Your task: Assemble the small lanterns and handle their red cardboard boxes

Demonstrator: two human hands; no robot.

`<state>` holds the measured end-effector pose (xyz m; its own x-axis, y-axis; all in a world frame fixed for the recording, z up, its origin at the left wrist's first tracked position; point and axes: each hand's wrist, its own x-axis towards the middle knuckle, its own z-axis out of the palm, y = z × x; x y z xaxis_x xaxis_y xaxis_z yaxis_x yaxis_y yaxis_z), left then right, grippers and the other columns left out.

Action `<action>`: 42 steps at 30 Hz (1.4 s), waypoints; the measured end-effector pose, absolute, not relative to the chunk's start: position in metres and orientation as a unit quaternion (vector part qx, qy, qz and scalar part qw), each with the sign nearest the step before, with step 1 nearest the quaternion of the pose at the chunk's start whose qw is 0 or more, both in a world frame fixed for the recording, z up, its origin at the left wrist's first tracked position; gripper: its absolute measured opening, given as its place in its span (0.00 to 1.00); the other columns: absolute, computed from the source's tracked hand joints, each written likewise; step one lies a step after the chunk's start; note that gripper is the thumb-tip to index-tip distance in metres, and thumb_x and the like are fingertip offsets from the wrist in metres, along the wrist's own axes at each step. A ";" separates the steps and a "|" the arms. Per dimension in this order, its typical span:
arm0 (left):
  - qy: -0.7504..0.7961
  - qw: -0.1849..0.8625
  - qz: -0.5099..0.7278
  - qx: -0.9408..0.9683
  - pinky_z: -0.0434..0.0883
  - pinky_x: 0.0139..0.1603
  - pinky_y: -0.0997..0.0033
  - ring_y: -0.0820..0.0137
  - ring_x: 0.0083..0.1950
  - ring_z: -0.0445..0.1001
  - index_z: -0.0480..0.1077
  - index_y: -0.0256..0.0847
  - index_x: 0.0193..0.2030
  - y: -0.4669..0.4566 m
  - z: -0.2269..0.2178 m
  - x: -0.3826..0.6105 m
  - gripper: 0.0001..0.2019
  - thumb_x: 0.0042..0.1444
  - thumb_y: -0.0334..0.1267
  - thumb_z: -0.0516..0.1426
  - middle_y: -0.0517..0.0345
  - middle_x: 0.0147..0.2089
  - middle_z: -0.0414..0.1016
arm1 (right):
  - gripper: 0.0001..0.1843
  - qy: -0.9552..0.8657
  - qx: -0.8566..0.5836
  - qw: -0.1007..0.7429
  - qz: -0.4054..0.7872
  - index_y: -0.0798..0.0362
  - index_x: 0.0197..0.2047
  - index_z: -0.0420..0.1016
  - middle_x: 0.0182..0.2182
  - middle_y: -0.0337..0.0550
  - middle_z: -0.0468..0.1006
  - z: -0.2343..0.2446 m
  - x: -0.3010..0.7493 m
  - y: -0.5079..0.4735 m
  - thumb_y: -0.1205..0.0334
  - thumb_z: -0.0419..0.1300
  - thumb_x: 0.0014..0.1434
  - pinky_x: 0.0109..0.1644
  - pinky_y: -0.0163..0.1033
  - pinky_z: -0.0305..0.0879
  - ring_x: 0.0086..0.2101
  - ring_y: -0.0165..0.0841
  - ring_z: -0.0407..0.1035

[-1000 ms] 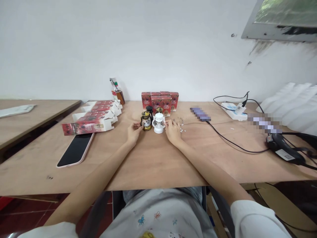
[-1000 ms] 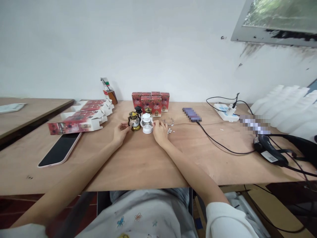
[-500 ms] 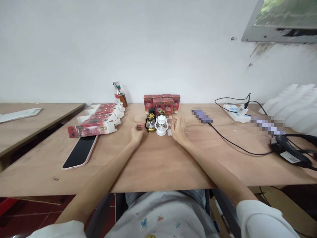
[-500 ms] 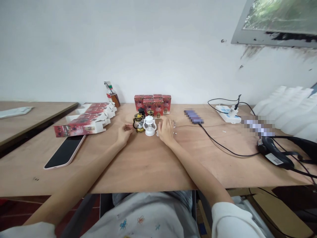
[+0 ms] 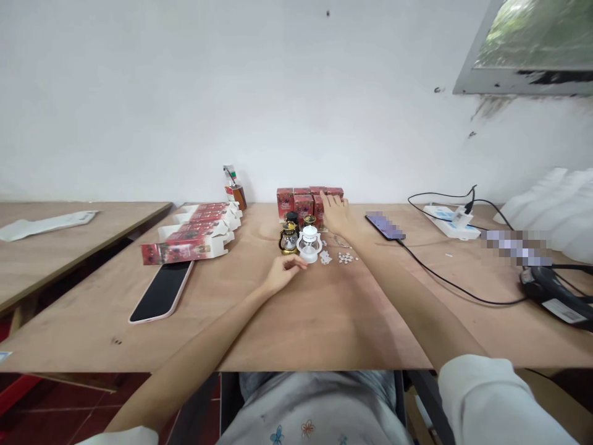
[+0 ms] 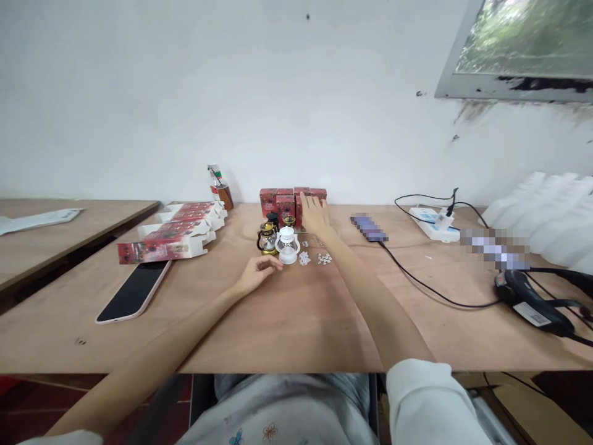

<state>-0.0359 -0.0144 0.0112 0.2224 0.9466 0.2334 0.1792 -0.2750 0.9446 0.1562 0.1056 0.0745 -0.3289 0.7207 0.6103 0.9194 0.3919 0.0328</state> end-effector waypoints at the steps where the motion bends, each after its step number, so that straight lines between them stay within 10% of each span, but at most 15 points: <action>1: 0.416 0.435 0.424 0.677 0.67 0.43 0.69 0.67 0.38 0.73 0.74 0.39 0.31 -0.015 0.011 -0.035 0.09 0.41 0.28 0.56 0.55 0.33 0.77 | 0.28 -0.788 -0.523 0.260 -0.195 0.63 0.58 0.58 0.51 0.62 0.68 0.076 0.155 0.104 0.71 0.50 0.53 0.52 0.55 0.50 0.50 0.50 0.57; 10: 0.420 0.397 0.364 0.731 0.66 0.45 0.68 0.65 0.47 0.70 0.69 0.41 0.45 -0.012 0.005 -0.037 0.18 0.45 0.31 0.57 0.52 0.43 0.73 | 0.12 -0.821 -0.473 0.258 -0.192 0.58 0.42 0.64 0.46 0.57 0.68 0.074 0.177 0.090 0.65 0.53 0.53 0.49 0.49 0.54 0.46 0.46 0.59; 17: 0.427 0.373 0.354 0.744 0.66 0.46 0.68 0.66 0.43 0.70 0.70 0.41 0.45 -0.012 0.006 -0.037 0.16 0.47 0.32 0.56 0.53 0.40 0.72 | 0.32 -0.815 -0.481 0.235 -0.223 0.62 0.56 0.57 0.47 0.60 0.67 0.070 0.188 0.085 0.56 0.58 0.52 0.47 0.51 0.55 0.46 0.50 0.59; 26: 0.435 0.360 0.326 0.758 0.66 0.46 0.68 0.67 0.43 0.70 0.68 0.38 0.48 -0.013 0.009 -0.038 0.17 0.49 0.32 0.56 0.52 0.42 0.72 | 0.22 -0.842 -0.443 0.252 -0.175 0.62 0.50 0.62 0.47 0.59 0.68 0.069 0.195 0.073 0.58 0.54 0.54 0.50 0.50 0.56 0.47 0.48 0.61; 33: 0.409 0.399 0.361 0.738 0.65 0.41 0.70 0.68 0.40 0.70 0.70 0.38 0.42 -0.013 0.007 -0.038 0.12 0.49 0.36 0.58 0.54 0.39 0.73 | 0.30 -0.723 -0.470 0.494 -0.110 0.59 0.58 0.57 0.51 0.57 0.62 0.068 0.207 0.059 0.53 0.55 0.55 0.56 0.59 0.52 0.52 0.48 0.55; 38: 0.349 0.473 0.426 0.688 0.66 0.41 0.70 0.71 0.38 0.70 0.67 0.37 0.41 -0.017 0.011 -0.037 0.16 0.48 0.42 0.61 0.52 0.41 0.72 | 0.26 -0.491 -0.415 0.745 0.178 0.53 0.50 0.63 0.45 0.48 0.68 0.070 0.195 0.031 0.48 0.58 0.52 0.53 0.50 0.60 0.46 0.38 0.63; 42: 0.284 0.531 0.490 0.630 0.69 0.41 0.66 0.68 0.41 0.72 0.63 0.40 0.47 -0.024 0.015 -0.038 0.25 0.44 0.46 0.64 0.49 0.50 0.68 | 0.20 -0.447 -0.321 0.763 0.339 0.50 0.43 0.67 0.40 0.41 0.72 0.052 0.167 -0.001 0.50 0.61 0.49 0.49 0.44 0.63 0.42 0.34 0.67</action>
